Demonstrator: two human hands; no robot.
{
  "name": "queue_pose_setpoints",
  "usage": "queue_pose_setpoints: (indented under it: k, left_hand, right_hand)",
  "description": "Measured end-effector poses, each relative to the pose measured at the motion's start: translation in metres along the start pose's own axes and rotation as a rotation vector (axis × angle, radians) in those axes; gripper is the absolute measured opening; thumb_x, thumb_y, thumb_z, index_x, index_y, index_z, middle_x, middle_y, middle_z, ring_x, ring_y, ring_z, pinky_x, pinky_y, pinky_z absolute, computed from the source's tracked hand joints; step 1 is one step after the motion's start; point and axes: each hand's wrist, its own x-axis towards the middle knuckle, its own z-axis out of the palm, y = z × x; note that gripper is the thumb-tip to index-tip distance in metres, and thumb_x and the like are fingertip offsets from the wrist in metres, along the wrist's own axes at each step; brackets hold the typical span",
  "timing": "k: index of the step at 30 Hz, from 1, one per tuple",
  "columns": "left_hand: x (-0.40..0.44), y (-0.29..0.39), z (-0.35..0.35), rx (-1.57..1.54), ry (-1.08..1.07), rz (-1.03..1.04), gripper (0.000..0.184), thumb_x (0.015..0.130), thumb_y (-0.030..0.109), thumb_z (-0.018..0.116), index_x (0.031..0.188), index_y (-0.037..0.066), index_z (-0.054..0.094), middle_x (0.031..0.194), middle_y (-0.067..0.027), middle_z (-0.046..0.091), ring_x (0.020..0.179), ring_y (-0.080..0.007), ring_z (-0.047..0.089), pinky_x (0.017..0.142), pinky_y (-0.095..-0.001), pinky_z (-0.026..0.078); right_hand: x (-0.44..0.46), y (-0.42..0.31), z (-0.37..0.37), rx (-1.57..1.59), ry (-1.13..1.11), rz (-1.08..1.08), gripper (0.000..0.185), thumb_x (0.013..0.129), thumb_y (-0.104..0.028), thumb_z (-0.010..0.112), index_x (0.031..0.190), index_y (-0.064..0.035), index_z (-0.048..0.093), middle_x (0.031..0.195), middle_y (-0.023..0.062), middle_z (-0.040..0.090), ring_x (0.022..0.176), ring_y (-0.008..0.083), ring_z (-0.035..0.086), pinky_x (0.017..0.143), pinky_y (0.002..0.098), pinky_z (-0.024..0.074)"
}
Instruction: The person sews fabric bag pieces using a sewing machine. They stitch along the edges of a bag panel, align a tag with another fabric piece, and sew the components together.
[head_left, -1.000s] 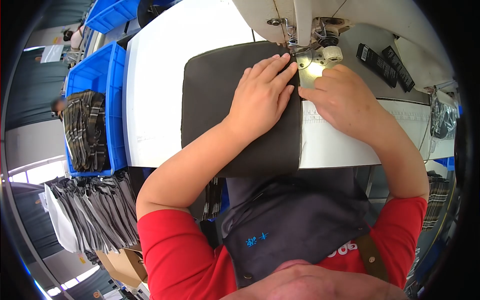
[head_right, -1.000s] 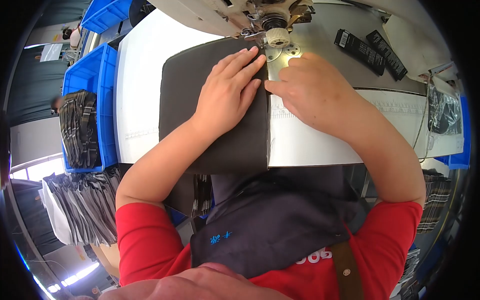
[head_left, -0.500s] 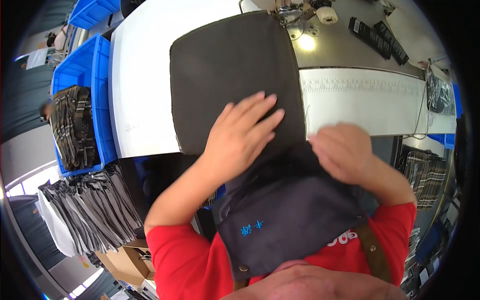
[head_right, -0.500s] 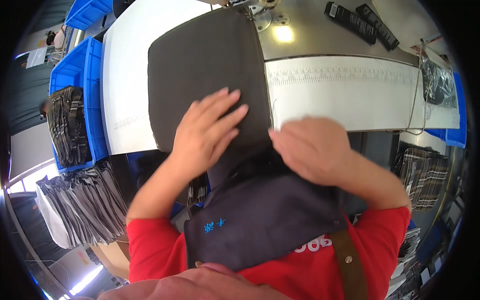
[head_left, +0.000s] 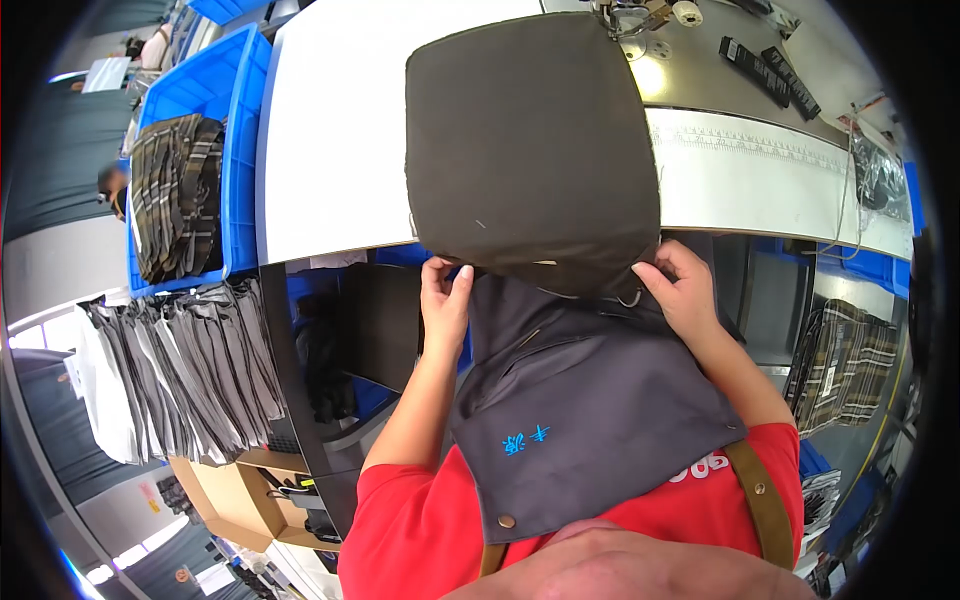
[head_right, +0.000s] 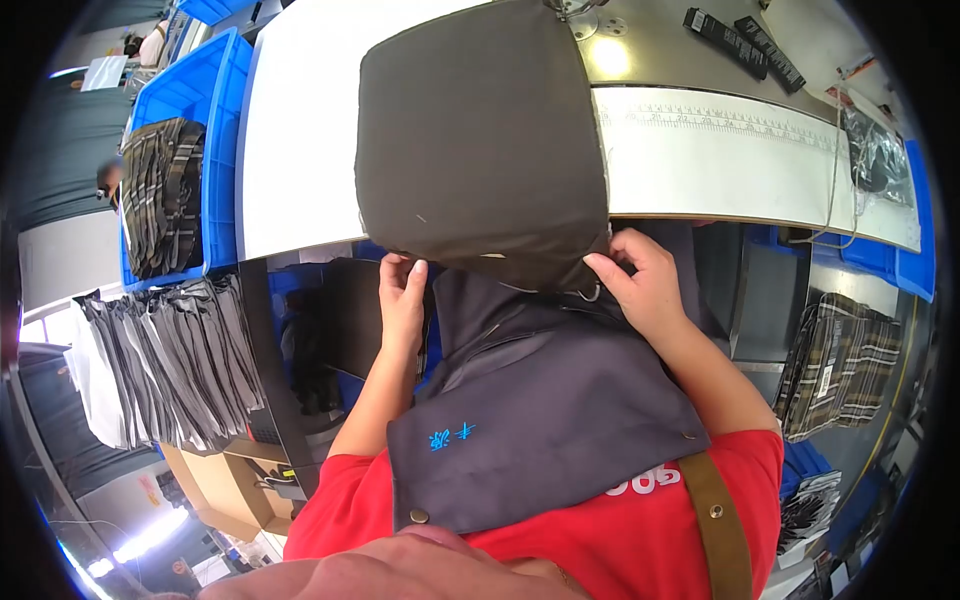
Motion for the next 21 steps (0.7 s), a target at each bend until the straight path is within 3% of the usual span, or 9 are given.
queue_pose_setpoints:
  k: [2, 6, 9, 11, 12, 14, 15, 17, 21]
  left_hand:
    - [-0.002, -0.001, 0.0, -0.031, -0.007, 0.053, 0.033, 0.103, 0.009, 0.067, 0.131, 0.005, 0.052, 0.125, -0.0062, 0.059, 0.12, -0.016, 0.055, 0.107, -0.0323, 0.042]
    - [-0.005, 0.007, 0.005, -0.132, -0.065, 0.136, 0.027, 0.102, 0.009, 0.068, 0.126, 0.005, 0.057, 0.117, -0.0032, 0.063, 0.113, -0.0142, 0.058, 0.107, -0.0326, 0.043]
    - [0.001, 0.005, -0.015, 0.113, -0.214, 0.0, 0.037, 0.108, 0.013, 0.058, 0.144, 0.004, 0.053, 0.144, -0.0057, 0.059, 0.133, -0.0185, 0.053, 0.12, -0.0363, 0.034]
    - [0.002, 0.009, -0.022, 0.041, -0.238, -0.002, 0.04, 0.109, 0.014, 0.056, 0.147, 0.003, 0.051, 0.148, -0.0066, 0.057, 0.137, -0.0192, 0.052, 0.121, -0.0373, 0.035]
    - [0.0, 0.011, -0.025, -0.042, -0.233, -0.02, 0.043, 0.11, 0.014, 0.055, 0.151, 0.003, 0.049, 0.152, -0.0075, 0.055, 0.14, -0.02, 0.05, 0.121, -0.0382, 0.035]
    - [-0.008, 0.041, -0.022, -0.199, -0.154, -0.082, 0.048, 0.11, 0.022, 0.054, 0.154, 0.005, 0.047, 0.155, -0.0103, 0.053, 0.143, -0.0248, 0.05, 0.121, -0.0426, 0.038]
    - [-0.011, 0.055, -0.025, -0.245, -0.101, -0.119, 0.046, 0.11, 0.023, 0.053, 0.153, 0.005, 0.048, 0.152, -0.01, 0.055, 0.14, -0.0234, 0.052, 0.119, -0.0411, 0.039]
    - [-0.014, 0.081, -0.023, -0.249, 0.06, -0.155, 0.049, 0.11, 0.032, 0.052, 0.151, 0.005, 0.049, 0.149, -0.0103, 0.057, 0.138, -0.0233, 0.053, 0.117, -0.0419, 0.041]
    - [-0.007, 0.091, -0.039, -0.292, -0.037, -0.182, 0.054, 0.11, 0.038, 0.051, 0.152, 0.004, 0.05, 0.152, -0.0104, 0.056, 0.139, -0.0257, 0.054, 0.117, -0.0429, 0.042]
  right_hand:
    - [-0.006, 0.007, -0.002, 0.136, -0.04, 0.199, 0.025, 0.094, -0.02, 0.08, 0.089, 0.0009, 0.066, 0.088, 0.0049, 0.066, 0.073, 0.0132, 0.056, 0.067, 0.0297, 0.0471]
    - [-0.01, -0.011, 0.002, 0.27, 0.026, 0.081, 0.026, 0.096, -0.02, 0.077, 0.088, 0.0012, 0.066, 0.096, 0.0032, 0.066, 0.073, 0.0098, 0.051, 0.065, 0.0279, 0.0441]
    - [-0.005, -0.017, 0.006, 0.454, 0.02, 0.085, 0.023, 0.099, -0.019, 0.074, 0.093, 0.0026, 0.069, 0.109, 0.0062, 0.069, 0.081, 0.0114, 0.056, 0.073, 0.0283, 0.0477]
    - [0.0, -0.034, 0.003, 0.655, -0.042, 0.164, 0.024, 0.101, -0.02, 0.071, 0.097, 0.0041, 0.072, 0.113, 0.0091, 0.072, 0.091, 0.0129, 0.06, 0.083, 0.0297, 0.0501]
    - [0.002, -0.031, -0.001, 0.66, -0.018, 0.16, 0.024, 0.101, -0.02, 0.071, 0.097, 0.0041, 0.072, 0.113, 0.0091, 0.072, 0.091, 0.0129, 0.06, 0.083, 0.0297, 0.0501]
    - [0.008, -0.023, -0.011, 0.393, -0.32, 0.143, 0.025, 0.1, -0.02, 0.07, 0.102, 0.0045, 0.074, 0.113, 0.0101, 0.074, 0.1, 0.0164, 0.063, 0.091, 0.0321, 0.0508]
    - [0.011, -0.021, -0.014, 0.137, -0.318, -0.024, 0.026, 0.1, -0.022, 0.07, 0.101, 0.0042, 0.074, 0.108, 0.0104, 0.074, 0.101, 0.0192, 0.065, 0.091, 0.0336, 0.0515]
    - [0.015, -0.028, -0.016, 0.114, -0.315, 0.014, 0.025, 0.1, -0.022, 0.071, 0.103, 0.0032, 0.074, 0.11, 0.0109, 0.073, 0.102, 0.0205, 0.065, 0.092, 0.0338, 0.0514]
    - [0.016, -0.032, -0.01, 0.335, -0.345, -0.003, 0.027, 0.101, -0.022, 0.07, 0.111, 0.0029, 0.074, 0.12, 0.0102, 0.072, 0.103, 0.0183, 0.065, 0.094, 0.0335, 0.0514]
